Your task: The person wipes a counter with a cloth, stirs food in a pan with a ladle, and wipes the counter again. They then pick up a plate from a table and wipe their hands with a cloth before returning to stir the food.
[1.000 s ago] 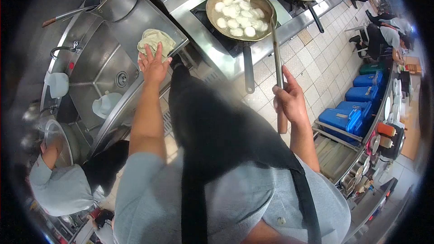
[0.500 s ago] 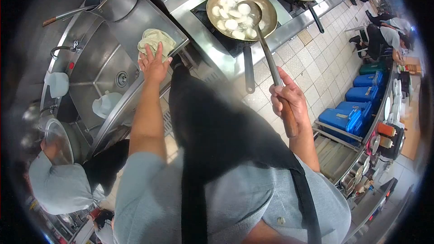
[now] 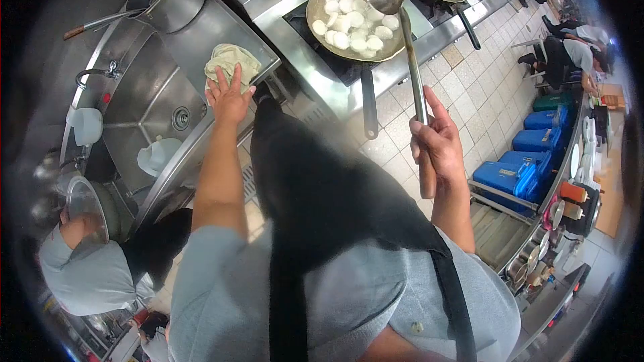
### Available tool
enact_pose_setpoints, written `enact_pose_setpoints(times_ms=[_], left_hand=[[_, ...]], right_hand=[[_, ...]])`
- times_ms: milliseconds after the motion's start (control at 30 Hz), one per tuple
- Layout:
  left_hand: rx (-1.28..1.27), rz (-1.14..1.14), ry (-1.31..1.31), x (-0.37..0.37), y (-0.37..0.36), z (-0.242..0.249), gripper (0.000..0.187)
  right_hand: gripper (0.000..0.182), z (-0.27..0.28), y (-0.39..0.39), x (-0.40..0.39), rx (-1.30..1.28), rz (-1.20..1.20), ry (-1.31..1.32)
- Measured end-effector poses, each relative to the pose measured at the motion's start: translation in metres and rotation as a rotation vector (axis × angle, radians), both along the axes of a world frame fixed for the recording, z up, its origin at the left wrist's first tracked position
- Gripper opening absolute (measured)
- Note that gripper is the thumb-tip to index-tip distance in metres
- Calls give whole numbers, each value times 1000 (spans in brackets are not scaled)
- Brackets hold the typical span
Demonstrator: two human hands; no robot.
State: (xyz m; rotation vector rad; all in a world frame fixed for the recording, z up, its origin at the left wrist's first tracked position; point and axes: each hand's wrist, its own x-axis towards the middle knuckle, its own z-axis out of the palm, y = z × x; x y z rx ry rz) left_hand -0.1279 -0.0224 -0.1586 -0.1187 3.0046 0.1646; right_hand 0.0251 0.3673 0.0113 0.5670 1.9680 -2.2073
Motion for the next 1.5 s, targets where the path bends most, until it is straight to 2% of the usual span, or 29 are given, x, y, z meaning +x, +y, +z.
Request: enact_pose_setpoints(times_ms=[133, 200, 367, 467, 500, 567, 700, 767, 867, 1000, 1167, 1300, 1500], left_hand=[[7, -6, 25, 1, -1, -2, 75], [11, -8, 30, 1, -2, -3, 75], [-13, 3, 17, 0, -1, -2, 74], [-14, 7, -9, 0, 0, 2, 74], [-13, 9, -9, 0, 0, 1, 74], [-1, 9, 0, -1, -1, 0, 74], [-12, 5, 7, 0, -1, -1, 74], [-2, 3, 18, 0, -2, -2, 75], [3, 9, 14, 1, 0, 1, 75], [1, 9, 20, 2, 0, 1, 75], [-5, 14, 14, 1, 1, -1, 75], [-3, 3, 7, 1, 1, 3, 74], [-8, -21, 59, 1, 0, -1, 74]], right_hand=[[73, -20, 4, -10, 108, 31, 42], [72, -30, 4, -14, 298, 44, 22], [72, -42, -2, -23, 418, 55, -22], [73, -55, 1, -30, 91, 54, -4], [73, -53, 0, -31, 92, 56, -4], [73, -43, -5, -34, -169, 23, -38], [68, -30, -9, -34, -296, -17, -53], [64, -26, -8, -32, -496, -24, -64], [62, -20, -8, -25, -551, -49, -72], [66, -20, -2, -13, -481, 10, -69], [76, -11, 7, 9, -231, 32, -86], [78, -5, 14, 23, -265, 9, -58], [76, -7, 25, 34, -194, 173, -60]])
